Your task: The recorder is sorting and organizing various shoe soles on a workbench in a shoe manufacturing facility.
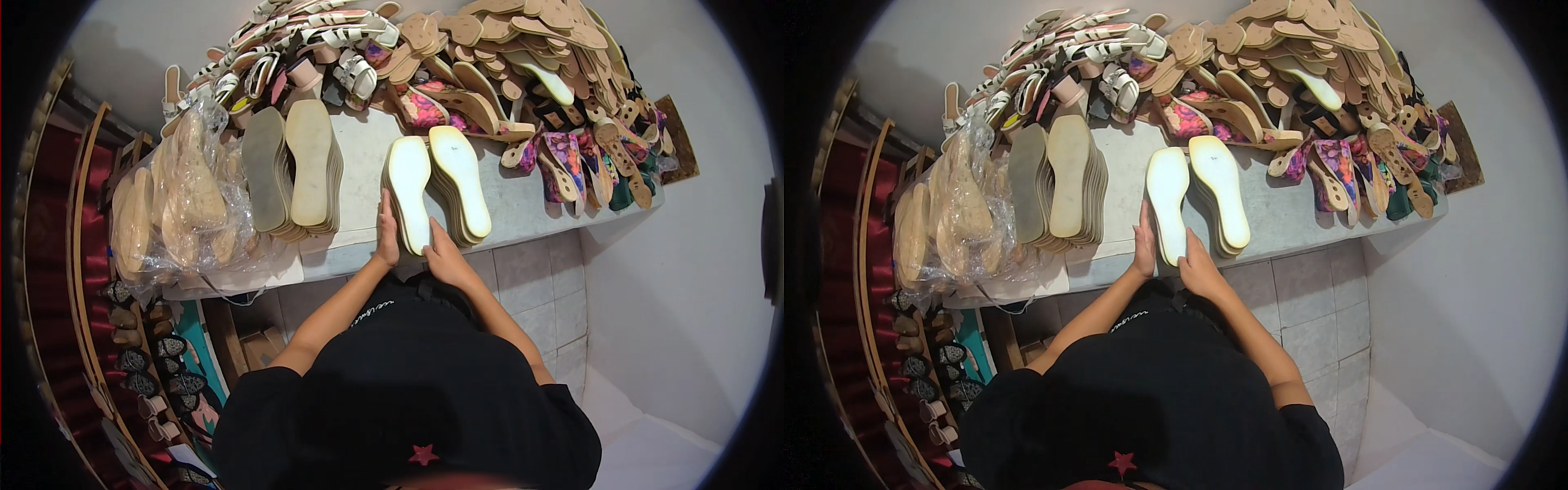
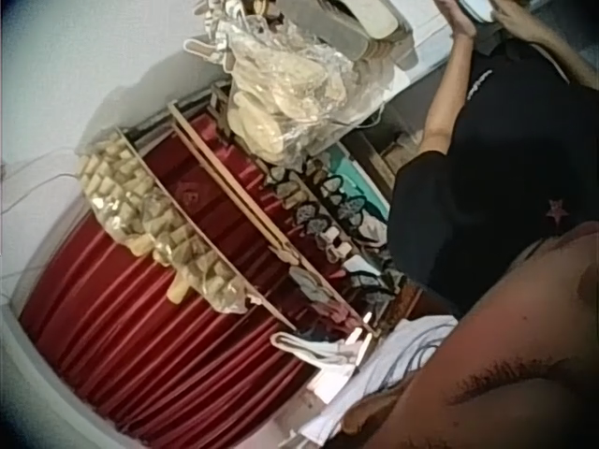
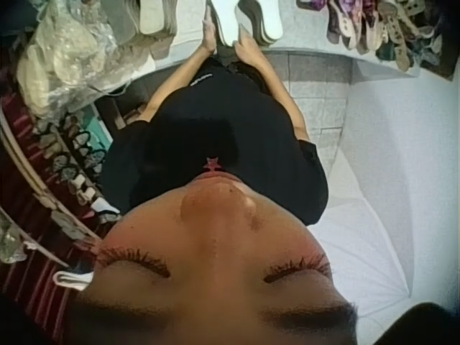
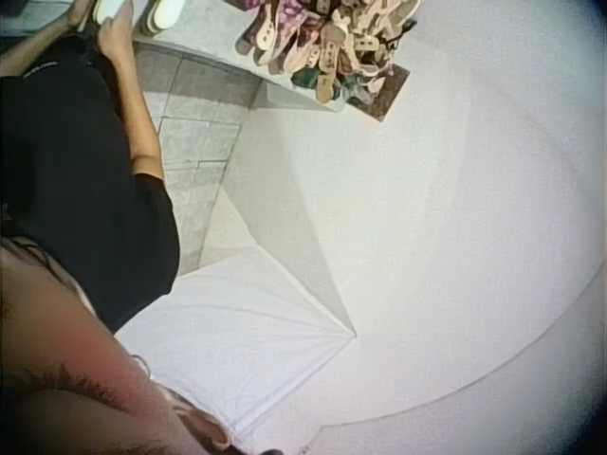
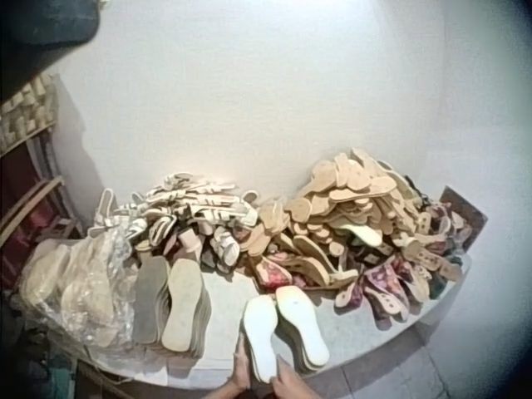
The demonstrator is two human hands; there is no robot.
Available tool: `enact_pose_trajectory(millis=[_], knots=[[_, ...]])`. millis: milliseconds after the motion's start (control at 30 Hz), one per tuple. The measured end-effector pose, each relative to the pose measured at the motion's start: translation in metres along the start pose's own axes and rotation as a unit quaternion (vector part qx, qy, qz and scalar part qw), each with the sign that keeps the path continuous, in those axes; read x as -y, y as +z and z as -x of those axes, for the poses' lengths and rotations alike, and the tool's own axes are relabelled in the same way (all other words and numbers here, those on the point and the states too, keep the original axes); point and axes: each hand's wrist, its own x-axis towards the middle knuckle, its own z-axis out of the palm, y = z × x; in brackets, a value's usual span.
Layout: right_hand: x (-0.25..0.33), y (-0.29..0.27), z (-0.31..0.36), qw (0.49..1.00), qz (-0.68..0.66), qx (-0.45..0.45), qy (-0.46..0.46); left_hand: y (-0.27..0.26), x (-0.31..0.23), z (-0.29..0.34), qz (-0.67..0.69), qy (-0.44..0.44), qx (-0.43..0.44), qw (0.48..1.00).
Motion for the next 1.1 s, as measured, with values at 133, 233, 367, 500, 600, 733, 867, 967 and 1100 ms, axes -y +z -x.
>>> enact_pose_trajectory(millis=[133, 233, 367, 500, 600, 733, 867, 967, 1100], knots=[[0.002, -0.003, -0.006, 1.000, 0.005, 0.014, 0.015, 0.001, 0.010, -0.002, 0.024, 0.016, 0.000, 1.000], [-0.020, -0.004, -0.024, 0.995, -0.072, 0.018, 0.061, 0.004, 0.009, -0.003, 0.043, 0.004, -0.010, 0.999], [-0.026, 0.000, -0.051, 0.985, -0.132, -0.025, 0.112, 0.002, 0.015, -0.008, 0.025, 0.008, -0.044, 0.999], [-0.047, 0.017, -0.074, 0.965, -0.249, 0.010, 0.083, -0.001, 0.033, -0.016, 0.029, 0.027, -0.068, 0.997], [-0.012, 0.013, -0.071, 0.971, -0.193, 0.035, 0.137, -0.002, 0.039, -0.016, 0.016, 0.046, -0.089, 0.995], [-0.021, 0.012, -0.076, 0.970, -0.194, 0.047, 0.140, -0.001, 0.035, -0.016, 0.089, 0.037, -0.052, 0.994], [0.012, -0.003, -0.069, 0.978, -0.088, 0.004, 0.188, -0.024, 0.023, 0.004, -0.147, 0.115, 0.005, 0.983], [0.005, -0.022, -0.079, 0.994, 0.028, -0.086, 0.069, -0.020, 0.007, 0.022, -0.355, 0.175, 0.049, 0.917], [0.032, -0.054, -0.116, 0.983, 0.117, -0.126, -0.067, -0.019, 0.012, 0.034, -0.464, 0.146, 0.057, 0.872]])
